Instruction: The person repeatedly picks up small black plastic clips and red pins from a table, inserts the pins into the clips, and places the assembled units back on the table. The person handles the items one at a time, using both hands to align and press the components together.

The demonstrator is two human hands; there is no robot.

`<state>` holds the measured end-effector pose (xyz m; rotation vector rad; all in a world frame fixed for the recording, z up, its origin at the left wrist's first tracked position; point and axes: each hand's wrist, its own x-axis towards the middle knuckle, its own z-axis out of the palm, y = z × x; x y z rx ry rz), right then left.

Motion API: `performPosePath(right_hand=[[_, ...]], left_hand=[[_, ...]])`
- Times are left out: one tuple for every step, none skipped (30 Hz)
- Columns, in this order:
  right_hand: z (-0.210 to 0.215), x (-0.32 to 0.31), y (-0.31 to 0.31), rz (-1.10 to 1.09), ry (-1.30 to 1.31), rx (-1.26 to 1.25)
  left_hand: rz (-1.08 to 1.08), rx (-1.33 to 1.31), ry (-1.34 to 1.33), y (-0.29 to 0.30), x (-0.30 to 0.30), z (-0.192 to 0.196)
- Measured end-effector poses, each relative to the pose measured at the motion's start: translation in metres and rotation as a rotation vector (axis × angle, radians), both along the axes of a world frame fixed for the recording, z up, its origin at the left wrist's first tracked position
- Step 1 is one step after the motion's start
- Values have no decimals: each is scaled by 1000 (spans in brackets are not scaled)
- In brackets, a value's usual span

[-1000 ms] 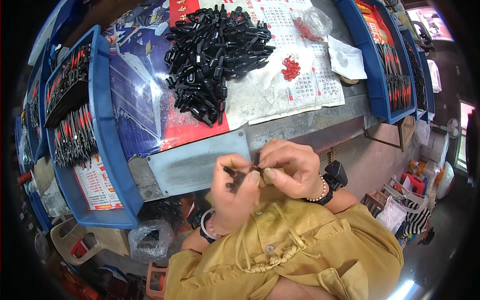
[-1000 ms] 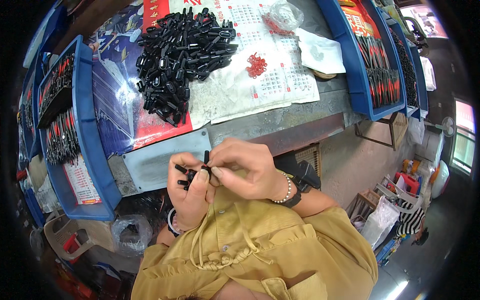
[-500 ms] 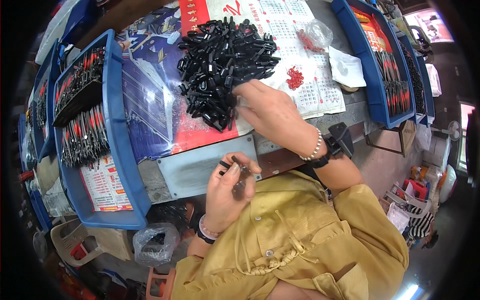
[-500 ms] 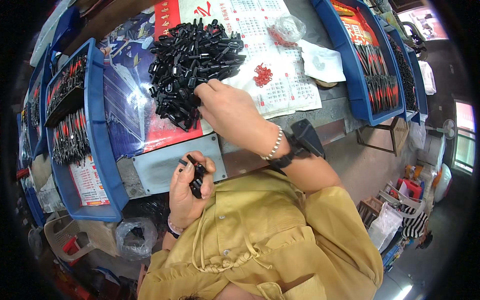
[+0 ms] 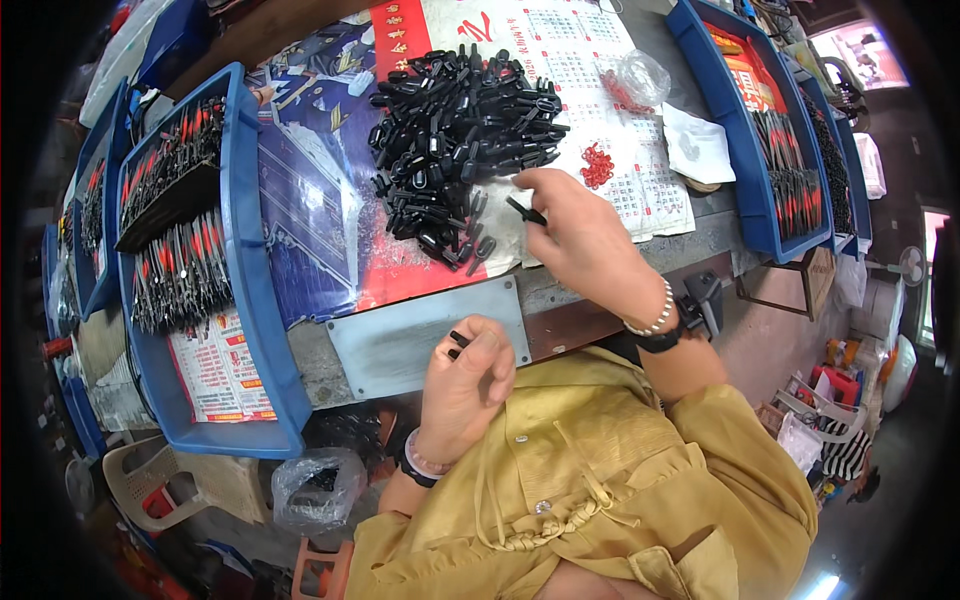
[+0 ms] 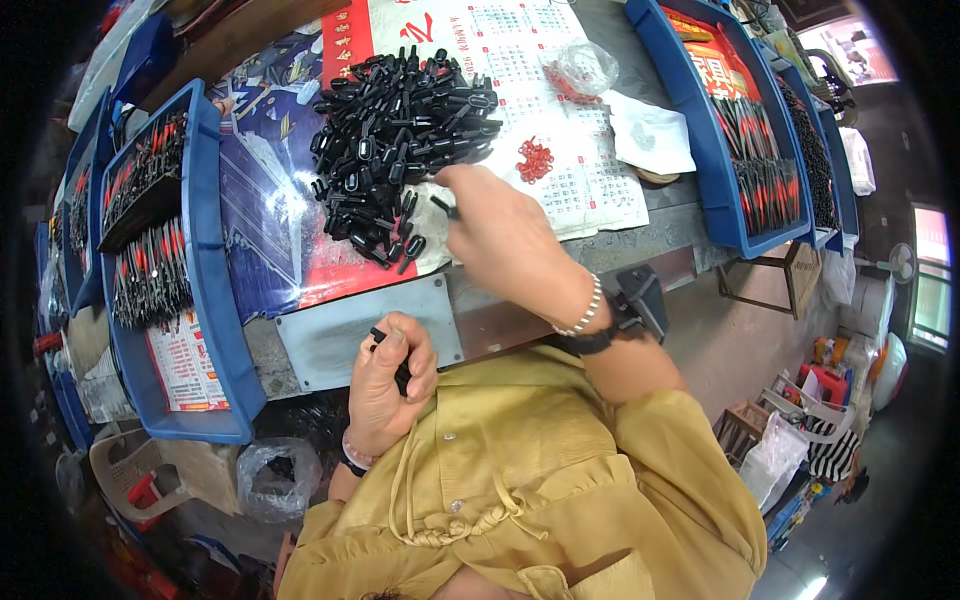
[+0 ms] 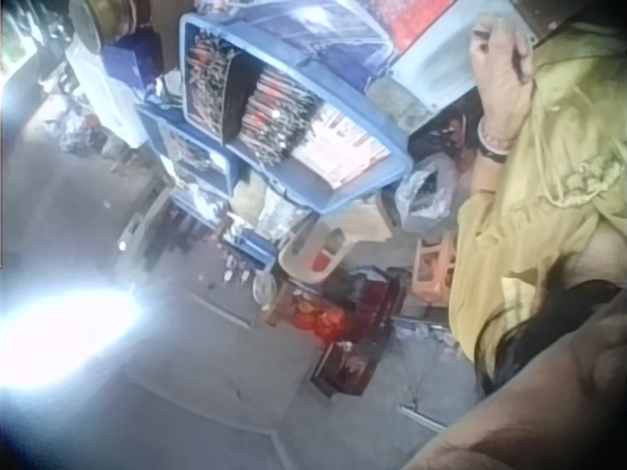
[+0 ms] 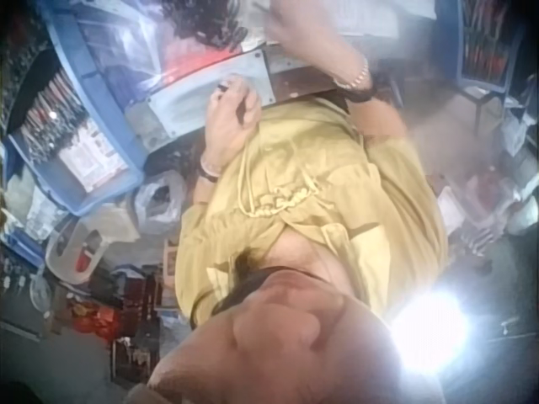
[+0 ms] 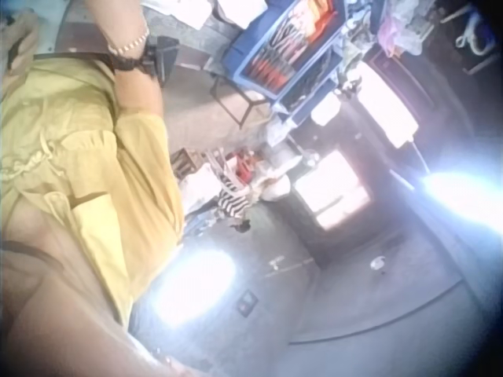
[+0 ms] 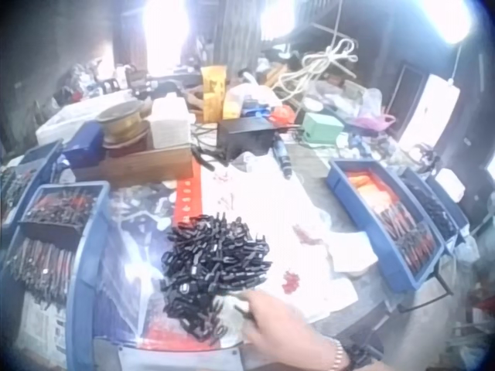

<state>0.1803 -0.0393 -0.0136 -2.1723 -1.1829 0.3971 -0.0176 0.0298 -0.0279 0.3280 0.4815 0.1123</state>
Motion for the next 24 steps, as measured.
performPosePath(right_hand=[[6, -1, -9, -2, 115, 60], [10, -5, -17, -2, 321, 84], [15, -10, -25, 10, 513, 135], [18, -14, -33, 19, 697, 184], [22, -14, -41, 136, 618, 218], [19, -16, -41, 263, 523, 351], [19, -24, -46, 224, 728, 359], [20, -32, -51, 187, 917, 378], [19, -32, -56, 176, 990, 355], [17, -34, -58, 174, 901, 394], [15, -36, -60, 181, 823, 438], [13, -36, -61, 188, 744, 482], [11, -37, -63, 193, 717, 497], [9, -37, -65, 197, 676, 503], [7, -36, -66, 200, 634, 513], [6, -35, -68, 203, 578, 519], [4, -35, -69, 185, 597, 525], [3, -34, -70, 169, 602, 529], [2, -34, -72, 148, 602, 530], [1, -33, -74, 122, 689, 526], [1, -35, -77, 92, 771, 521], [2, -35, -79, 63, 849, 524], [1, -33, -80, 98, 870, 510], [1, -29, -82, 135, 887, 506]], left_hand=[[-9, 30, 40, -1, 1, 1], [-18, 62, 79, -2, 3, 3], [-27, 83, 87, -3, 5, 4], [-38, 104, 95, -4, 7, 5], [-38, 120, 101, -6, 10, 7], [-56, 142, 96, -7, 12, 8], [-62, 161, 88, -9, 15, 8], [-78, 172, 85, -11, 17, 9], [-74, 166, 85, -13, 19, 9], [-67, 184, 91, -15, 20, 9], [-58, 199, 93, -16, 21, 9], [-48, 212, 101, -18, 22, 9], [-53, 212, 104, -19, 23, 10], [-58, 211, 114, -20, 23, 10], [-63, 209, 122, -20, 23, 10], [-65, 236, 119, -20, 24, 10], [-67, 261, 115, -20, 24, 10], [-76, 282, 105, -20, 25, 10], [-107, 302, 135, -20, 25, 10], [-145, 319, 159, -20, 26, 10], [-173, 332, 173, -20, 27, 10], [-213, 344, 173, -19, 28, 10], [-242, 350, 164, -20, 29, 11], [-270, 356, 155, -20, 30, 11]])
